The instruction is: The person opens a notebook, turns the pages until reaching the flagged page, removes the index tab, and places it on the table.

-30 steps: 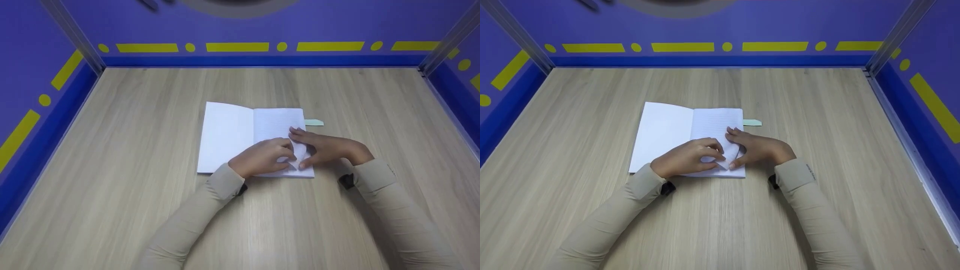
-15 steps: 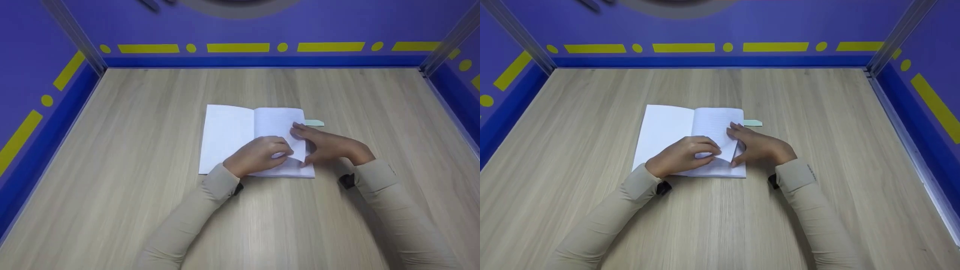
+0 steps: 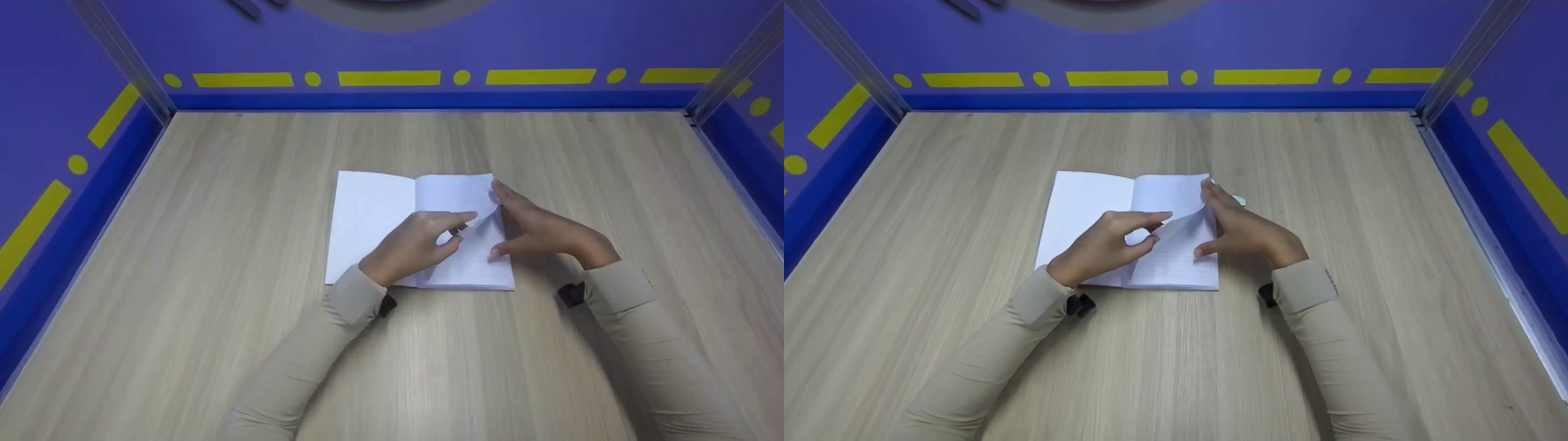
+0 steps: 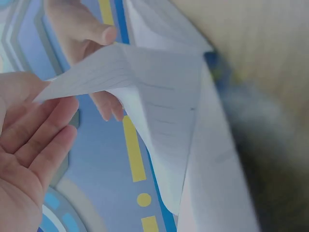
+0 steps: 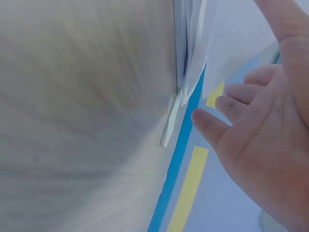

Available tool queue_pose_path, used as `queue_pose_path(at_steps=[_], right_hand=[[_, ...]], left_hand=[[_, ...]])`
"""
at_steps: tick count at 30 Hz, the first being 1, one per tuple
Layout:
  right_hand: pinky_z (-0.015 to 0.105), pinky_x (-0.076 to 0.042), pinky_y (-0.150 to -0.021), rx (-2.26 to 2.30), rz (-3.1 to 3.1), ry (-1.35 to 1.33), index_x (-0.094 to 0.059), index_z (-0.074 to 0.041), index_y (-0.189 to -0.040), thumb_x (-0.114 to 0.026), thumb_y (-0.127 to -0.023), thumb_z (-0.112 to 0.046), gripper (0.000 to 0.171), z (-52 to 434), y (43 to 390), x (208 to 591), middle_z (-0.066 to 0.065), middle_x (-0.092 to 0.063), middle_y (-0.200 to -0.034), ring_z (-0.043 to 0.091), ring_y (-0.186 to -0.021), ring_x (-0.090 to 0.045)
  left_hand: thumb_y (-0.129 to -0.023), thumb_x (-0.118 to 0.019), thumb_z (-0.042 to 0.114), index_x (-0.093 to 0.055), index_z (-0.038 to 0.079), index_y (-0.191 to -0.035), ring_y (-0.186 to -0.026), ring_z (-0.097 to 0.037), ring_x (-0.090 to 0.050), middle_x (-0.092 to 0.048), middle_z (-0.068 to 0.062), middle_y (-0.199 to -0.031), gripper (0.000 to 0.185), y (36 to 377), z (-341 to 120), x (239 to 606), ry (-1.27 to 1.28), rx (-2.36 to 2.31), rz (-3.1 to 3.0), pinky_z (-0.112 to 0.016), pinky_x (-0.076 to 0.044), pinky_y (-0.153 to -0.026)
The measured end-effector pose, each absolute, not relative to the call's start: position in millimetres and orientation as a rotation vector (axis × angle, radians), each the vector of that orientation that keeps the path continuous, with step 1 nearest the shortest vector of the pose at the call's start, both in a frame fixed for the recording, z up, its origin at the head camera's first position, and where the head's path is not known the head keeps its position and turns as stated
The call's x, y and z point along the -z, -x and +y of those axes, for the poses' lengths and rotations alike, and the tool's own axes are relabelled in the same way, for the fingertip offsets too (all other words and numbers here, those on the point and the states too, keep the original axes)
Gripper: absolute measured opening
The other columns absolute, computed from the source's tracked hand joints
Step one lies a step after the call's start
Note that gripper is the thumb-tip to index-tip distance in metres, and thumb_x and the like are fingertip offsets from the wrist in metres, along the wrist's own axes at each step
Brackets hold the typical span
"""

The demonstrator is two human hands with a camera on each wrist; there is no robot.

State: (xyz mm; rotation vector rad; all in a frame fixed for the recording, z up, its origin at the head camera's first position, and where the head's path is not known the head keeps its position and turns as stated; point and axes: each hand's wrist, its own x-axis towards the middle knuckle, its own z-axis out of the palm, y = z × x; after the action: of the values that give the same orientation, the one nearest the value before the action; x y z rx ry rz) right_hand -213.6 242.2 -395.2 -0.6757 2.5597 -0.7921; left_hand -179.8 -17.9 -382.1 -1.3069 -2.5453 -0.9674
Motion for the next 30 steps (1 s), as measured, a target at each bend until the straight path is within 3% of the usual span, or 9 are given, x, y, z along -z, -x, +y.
queue_pose_path(at_steps=[6, 19, 30], right_hand=[[0.054, -0.009, -0.119, 0.839, 2.57, 0.661, 0.008, -0.009, -0.154, -0.079, -0.075, -0.043, 0.122, 242.8, 213.6, 396.7, 0.015, 0.009, -0.162, 0.032, -0.149, 0.005], [0.053, -0.01, -0.119, 0.788, 2.568, 0.692, 0.004, -0.007, -0.154, -0.076, -0.078, -0.045, 0.117, 245.0, 212.8, 400.5, 0.016, 0.004, -0.162, 0.033, -0.149, 0.001], [0.053, -0.011, -0.119, 0.741, 2.553, 0.676, 0.002, -0.01, -0.155, -0.074, -0.079, -0.049, 0.115, 242.5, 211.0, 400.6, 0.015, 0.004, -0.162, 0.031, -0.15, -0.001]], left_hand=[[-0.092, -0.056, 0.002, -0.062, 0.001, -0.126, -0.104, -0.013, -0.067, -0.068, -0.01, -0.121, 0.034, 184.3, -23.8, 378.5, 1.188, 1.084, -2.455, -0.021, -0.052, -0.089], [-0.088, -0.062, 0.0, -0.073, -0.001, -0.104, -0.084, -0.015, -0.068, -0.074, -0.01, -0.098, 0.02, 191.2, -41.8, 374.5, 1.061, 1.194, -2.33, -0.025, -0.054, -0.077], [-0.087, -0.061, -0.002, -0.071, -0.001, -0.108, -0.078, -0.016, -0.059, -0.072, -0.01, -0.093, 0.024, 190.5, -60.7, 370.6, 1.049, 1.174, -2.369, -0.029, -0.051, -0.073]])
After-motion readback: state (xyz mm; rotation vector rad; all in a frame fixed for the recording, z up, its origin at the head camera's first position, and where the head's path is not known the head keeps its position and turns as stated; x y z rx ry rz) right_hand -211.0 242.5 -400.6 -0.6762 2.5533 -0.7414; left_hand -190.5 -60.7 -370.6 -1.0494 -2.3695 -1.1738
